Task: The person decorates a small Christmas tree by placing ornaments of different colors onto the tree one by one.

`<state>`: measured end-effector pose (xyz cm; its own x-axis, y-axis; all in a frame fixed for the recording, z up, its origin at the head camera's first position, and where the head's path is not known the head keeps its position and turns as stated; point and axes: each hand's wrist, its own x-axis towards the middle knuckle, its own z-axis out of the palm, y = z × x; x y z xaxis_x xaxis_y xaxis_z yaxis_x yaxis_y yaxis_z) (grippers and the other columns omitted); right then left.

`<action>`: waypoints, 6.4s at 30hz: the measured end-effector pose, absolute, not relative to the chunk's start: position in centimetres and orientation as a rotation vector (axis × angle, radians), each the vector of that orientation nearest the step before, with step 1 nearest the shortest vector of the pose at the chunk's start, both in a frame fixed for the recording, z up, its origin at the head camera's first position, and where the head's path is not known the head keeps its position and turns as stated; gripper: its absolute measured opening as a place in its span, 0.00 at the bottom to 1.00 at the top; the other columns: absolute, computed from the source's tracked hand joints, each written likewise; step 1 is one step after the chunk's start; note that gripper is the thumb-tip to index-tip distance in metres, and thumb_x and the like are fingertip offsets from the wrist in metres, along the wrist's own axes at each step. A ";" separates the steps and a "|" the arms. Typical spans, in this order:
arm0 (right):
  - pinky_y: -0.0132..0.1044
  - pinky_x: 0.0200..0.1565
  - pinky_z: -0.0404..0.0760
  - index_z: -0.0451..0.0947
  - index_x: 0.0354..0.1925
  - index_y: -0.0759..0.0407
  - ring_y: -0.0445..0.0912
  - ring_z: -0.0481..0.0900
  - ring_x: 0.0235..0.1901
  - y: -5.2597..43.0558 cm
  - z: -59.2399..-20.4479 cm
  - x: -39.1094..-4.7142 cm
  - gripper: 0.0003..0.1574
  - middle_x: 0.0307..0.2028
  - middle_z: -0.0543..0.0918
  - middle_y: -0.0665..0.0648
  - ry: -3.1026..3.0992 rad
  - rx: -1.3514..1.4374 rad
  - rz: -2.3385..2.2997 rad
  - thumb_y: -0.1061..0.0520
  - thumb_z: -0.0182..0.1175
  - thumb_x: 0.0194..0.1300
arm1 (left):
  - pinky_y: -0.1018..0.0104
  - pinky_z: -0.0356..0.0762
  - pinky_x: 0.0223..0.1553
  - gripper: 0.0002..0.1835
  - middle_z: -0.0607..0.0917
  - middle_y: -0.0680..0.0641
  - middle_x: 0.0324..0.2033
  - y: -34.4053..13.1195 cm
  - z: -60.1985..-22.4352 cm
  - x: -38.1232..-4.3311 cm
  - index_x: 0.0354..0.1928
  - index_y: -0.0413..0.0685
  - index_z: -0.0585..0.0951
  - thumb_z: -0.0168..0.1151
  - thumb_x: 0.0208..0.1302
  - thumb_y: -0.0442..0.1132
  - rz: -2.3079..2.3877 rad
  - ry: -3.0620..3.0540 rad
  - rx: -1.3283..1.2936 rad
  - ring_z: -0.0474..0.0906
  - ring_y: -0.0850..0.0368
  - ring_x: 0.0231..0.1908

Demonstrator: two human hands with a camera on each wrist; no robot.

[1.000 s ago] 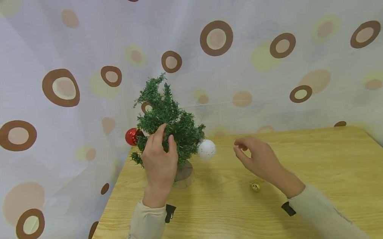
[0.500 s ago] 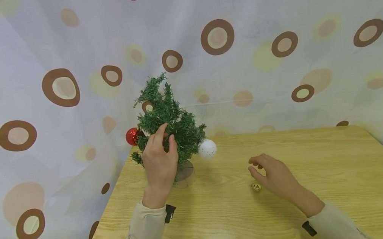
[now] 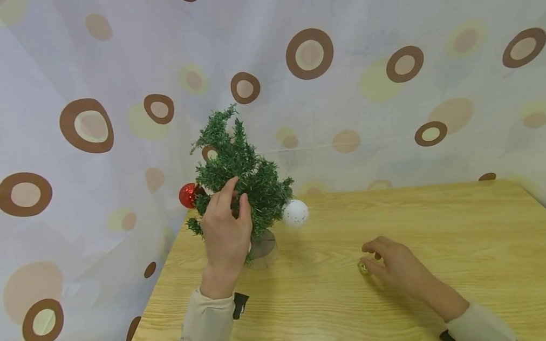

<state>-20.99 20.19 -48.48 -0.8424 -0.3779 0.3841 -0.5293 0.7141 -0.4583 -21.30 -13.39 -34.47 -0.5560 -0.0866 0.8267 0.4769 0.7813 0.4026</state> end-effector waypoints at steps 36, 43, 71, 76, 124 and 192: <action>0.28 0.32 0.80 0.86 0.49 0.63 0.31 0.74 0.33 20.5 -49.1 -21.4 0.12 0.42 0.86 0.52 -2.810 0.843 0.883 0.64 0.70 0.67 | 0.50 0.84 0.29 0.18 0.88 0.34 0.46 -13.2 -34.3 -21.3 0.63 0.40 0.84 0.66 0.73 0.32 -0.719 -2.055 -0.305 0.84 0.42 0.30; 0.30 0.33 0.80 0.85 0.49 0.64 0.34 0.75 0.33 20.3 -49.1 -21.5 0.13 0.42 0.86 0.53 -2.827 0.857 0.896 0.64 0.71 0.66 | 0.49 0.86 0.32 0.21 0.88 0.34 0.45 -13.1 -34.3 -21.2 0.63 0.39 0.83 0.69 0.69 0.30 -0.696 -2.075 -0.308 0.86 0.40 0.33; 0.30 0.33 0.80 0.80 0.41 0.60 0.35 0.76 0.33 19.6 -48.9 -21.7 0.11 0.34 0.82 0.49 -2.872 0.843 0.851 0.66 0.72 0.62 | 0.39 0.86 0.46 0.22 0.87 0.31 0.50 -20.2 -34.8 -20.5 0.64 0.41 0.83 0.67 0.69 0.26 -0.640 -2.043 -0.287 0.86 0.33 0.50; 0.30 0.32 0.80 0.80 0.41 0.60 0.35 0.75 0.32 19.5 -49.0 -21.7 0.11 0.33 0.81 0.48 -2.869 0.829 0.853 0.68 0.71 0.62 | 0.37 0.85 0.49 0.22 0.88 0.31 0.50 -21.5 -34.9 -20.9 0.64 0.41 0.83 0.68 0.69 0.26 -0.638 -2.023 -0.285 0.86 0.33 0.51; 0.31 0.34 0.85 0.83 0.45 0.62 0.42 0.83 0.32 16.8 -42.5 -21.8 0.18 0.38 0.86 0.52 -2.297 1.036 0.741 0.71 0.74 0.56 | 0.48 0.87 0.49 0.11 0.91 0.39 0.42 -15.7 -32.1 -17.0 0.50 0.39 0.89 0.68 0.72 0.36 -0.702 -1.807 -0.611 0.88 0.42 0.45; 0.39 0.36 0.89 0.87 0.46 0.56 0.44 0.88 0.35 12.6 -37.7 -20.6 0.14 0.39 0.90 0.51 -2.021 1.130 0.820 0.69 0.71 0.63 | 0.67 0.87 0.46 0.05 0.91 0.47 0.43 -7.4 -35.7 -18.9 0.44 0.44 0.89 0.67 0.73 0.32 -0.859 -2.195 -0.945 0.89 0.55 0.43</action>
<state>-20.64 12.63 -37.67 -0.3991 -0.4603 0.7930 -0.8826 0.4273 -0.1961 -18.87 -7.39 -35.68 -0.5716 0.3952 0.7191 0.7783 0.5386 0.3227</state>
